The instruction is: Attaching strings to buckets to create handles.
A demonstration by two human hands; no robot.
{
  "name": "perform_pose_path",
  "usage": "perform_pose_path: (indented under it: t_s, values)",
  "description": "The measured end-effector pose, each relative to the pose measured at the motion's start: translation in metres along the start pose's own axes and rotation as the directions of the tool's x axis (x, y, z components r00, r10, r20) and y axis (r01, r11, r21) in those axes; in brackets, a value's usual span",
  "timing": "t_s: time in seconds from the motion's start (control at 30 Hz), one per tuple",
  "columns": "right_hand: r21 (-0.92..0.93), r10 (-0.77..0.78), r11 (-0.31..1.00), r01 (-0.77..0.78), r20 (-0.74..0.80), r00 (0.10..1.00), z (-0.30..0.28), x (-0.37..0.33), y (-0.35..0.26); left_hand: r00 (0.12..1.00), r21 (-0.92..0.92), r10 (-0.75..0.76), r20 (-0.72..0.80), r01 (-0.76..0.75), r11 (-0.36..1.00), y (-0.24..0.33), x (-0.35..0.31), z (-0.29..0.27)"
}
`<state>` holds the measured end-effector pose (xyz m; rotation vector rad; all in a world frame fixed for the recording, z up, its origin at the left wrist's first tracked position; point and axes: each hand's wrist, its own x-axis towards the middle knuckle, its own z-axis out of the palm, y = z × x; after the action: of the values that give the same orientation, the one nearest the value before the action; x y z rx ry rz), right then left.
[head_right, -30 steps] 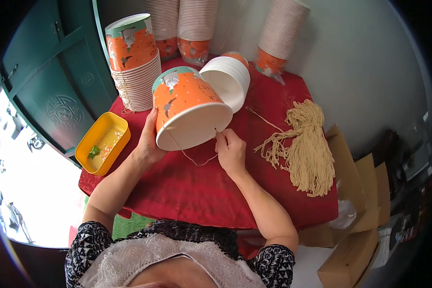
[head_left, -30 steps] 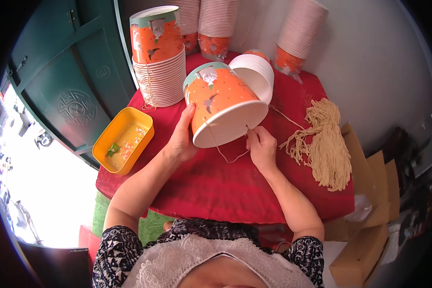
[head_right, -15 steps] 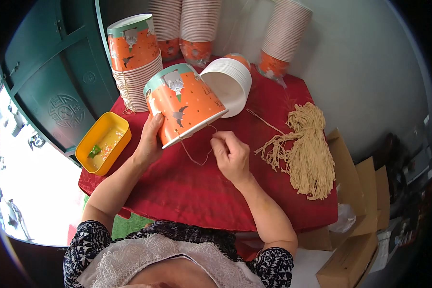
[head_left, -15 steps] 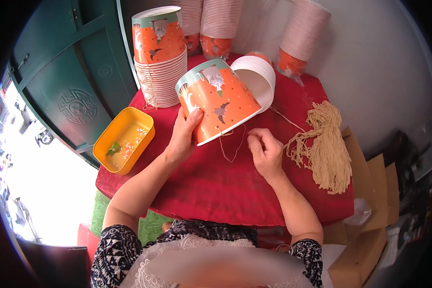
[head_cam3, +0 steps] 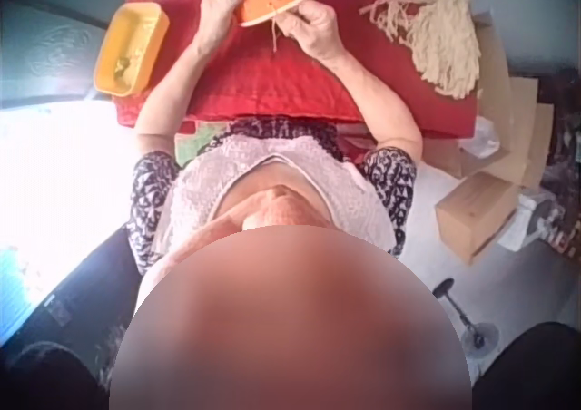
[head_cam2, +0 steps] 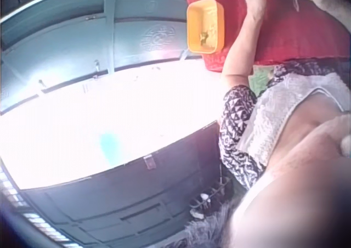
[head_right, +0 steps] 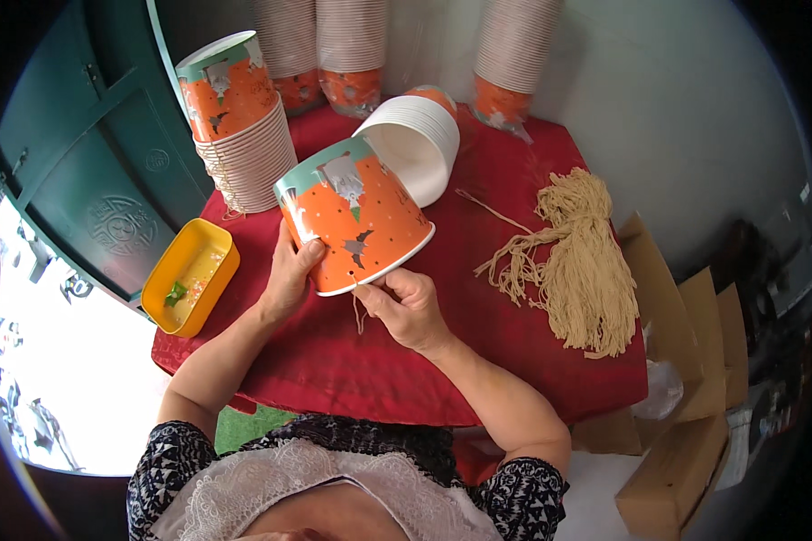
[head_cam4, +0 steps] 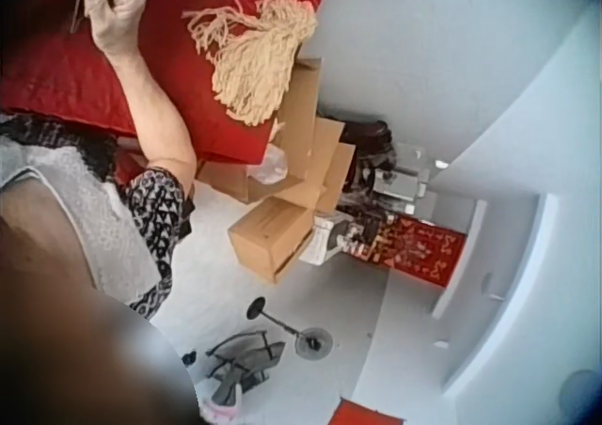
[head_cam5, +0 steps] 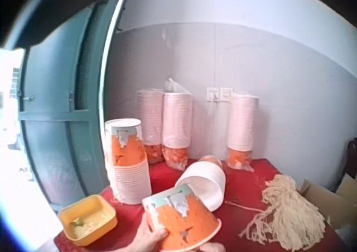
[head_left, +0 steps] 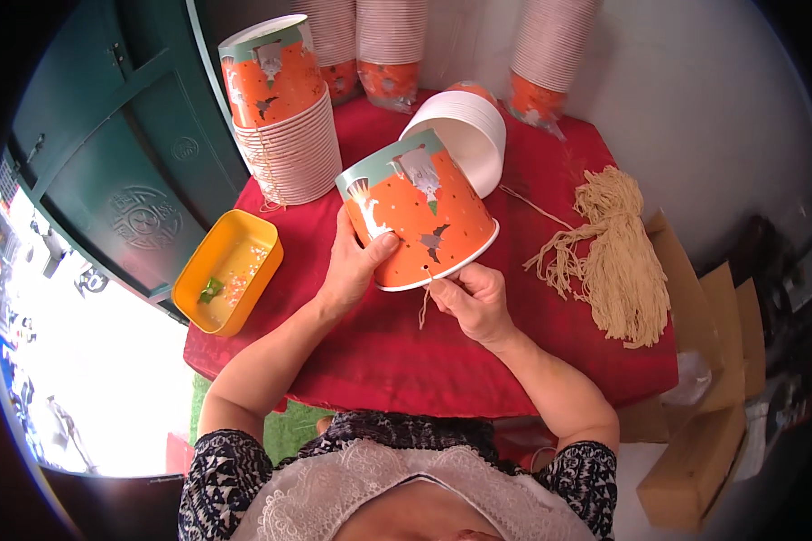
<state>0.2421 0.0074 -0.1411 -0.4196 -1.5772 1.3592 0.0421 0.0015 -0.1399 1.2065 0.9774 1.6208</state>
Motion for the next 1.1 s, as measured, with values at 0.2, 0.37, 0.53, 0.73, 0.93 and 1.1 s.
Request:
perform_pose_path:
  t_s: [0.2,0.37,0.53,0.73,0.93,1.1]
  values:
    - [0.022,0.084,0.996,-0.084,0.0,0.996,0.006,-0.005,-0.008,0.997,-0.073,0.03,0.074,-0.024,0.997,-0.002,-0.002,0.001]
    - [-0.104,-0.004,0.995,0.013,0.087,0.996,0.007,-0.006,-0.006,0.994,-0.121,0.03,0.102,-0.017,0.993,-0.007,-0.003,-0.006]
    - [-0.155,-0.061,0.985,0.076,0.099,0.993,0.011,-0.004,-0.008,0.996,-0.097,-0.088,0.024,0.09,0.991,0.002,0.001,-0.001]
    - [-0.354,-0.233,0.896,0.268,0.14,0.962,0.002,-0.001,-0.012,0.995,-0.061,0.092,-0.046,-0.095,0.994,0.032,0.003,0.0]
    - [-0.301,-0.193,0.924,0.235,0.161,0.968,-0.011,-0.002,-0.005,0.95,0.043,0.258,-0.176,-0.255,0.966,0.091,-0.01,-0.047]
    - [-0.358,-0.122,0.921,0.153,0.108,0.987,-0.019,-0.001,0.009,0.814,0.243,0.53,-0.239,-0.478,0.844,0.153,-0.003,-0.128]
